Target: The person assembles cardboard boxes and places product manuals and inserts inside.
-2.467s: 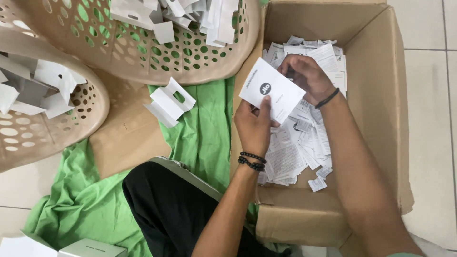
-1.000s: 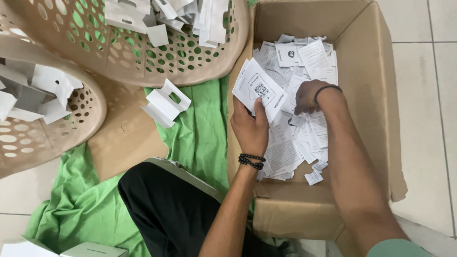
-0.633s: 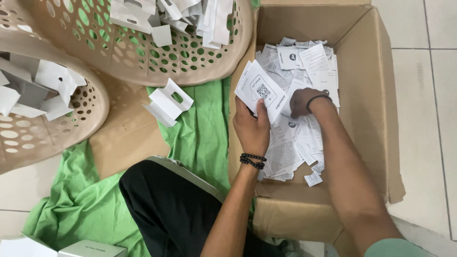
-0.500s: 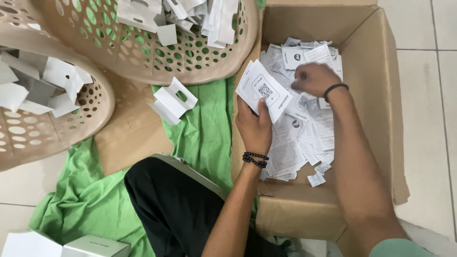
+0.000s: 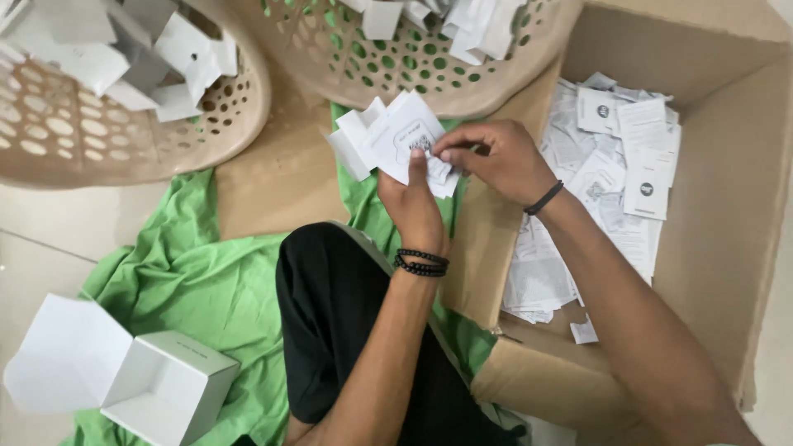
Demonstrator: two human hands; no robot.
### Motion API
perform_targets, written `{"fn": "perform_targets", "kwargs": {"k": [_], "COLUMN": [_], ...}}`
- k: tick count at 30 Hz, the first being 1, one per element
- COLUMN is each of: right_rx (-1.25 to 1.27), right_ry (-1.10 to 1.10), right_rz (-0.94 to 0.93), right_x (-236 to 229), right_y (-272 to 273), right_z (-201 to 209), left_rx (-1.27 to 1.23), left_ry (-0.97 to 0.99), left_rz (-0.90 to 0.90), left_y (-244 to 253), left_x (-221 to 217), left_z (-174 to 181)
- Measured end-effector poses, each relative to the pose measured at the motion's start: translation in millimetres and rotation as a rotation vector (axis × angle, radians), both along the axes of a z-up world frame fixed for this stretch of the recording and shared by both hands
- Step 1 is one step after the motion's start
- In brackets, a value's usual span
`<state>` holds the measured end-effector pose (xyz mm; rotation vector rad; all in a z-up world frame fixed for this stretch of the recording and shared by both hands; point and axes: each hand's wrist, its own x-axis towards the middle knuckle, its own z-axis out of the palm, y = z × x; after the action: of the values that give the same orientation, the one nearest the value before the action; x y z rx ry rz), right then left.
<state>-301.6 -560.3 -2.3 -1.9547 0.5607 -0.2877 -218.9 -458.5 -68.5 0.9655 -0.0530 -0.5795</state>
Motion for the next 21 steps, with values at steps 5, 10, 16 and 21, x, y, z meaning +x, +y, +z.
{"fn": "perform_targets", "kwargs": {"k": [5, 10, 16, 21], "right_rx": [-0.152, -0.176, 0.291, 0.496], "right_ry": [-0.171, -0.373, -0.426, -0.120], "right_rz": [-0.040, 0.060, 0.598, 0.702], "right_x": [68, 133, 218, 253], "right_y": [26, 68, 183, 296], "right_z": [28, 22, 5, -27], "left_rx": [-0.019, 0.049, 0.157, 0.403], "left_ry": [-0.136, -0.270, -0.420, -0.412], "left_rz": [0.027, 0.219, 0.385, 0.493], "left_y": [36, 104, 232, 361], "left_x": [59, 117, 174, 187], "left_z": [38, 48, 48, 26]}}
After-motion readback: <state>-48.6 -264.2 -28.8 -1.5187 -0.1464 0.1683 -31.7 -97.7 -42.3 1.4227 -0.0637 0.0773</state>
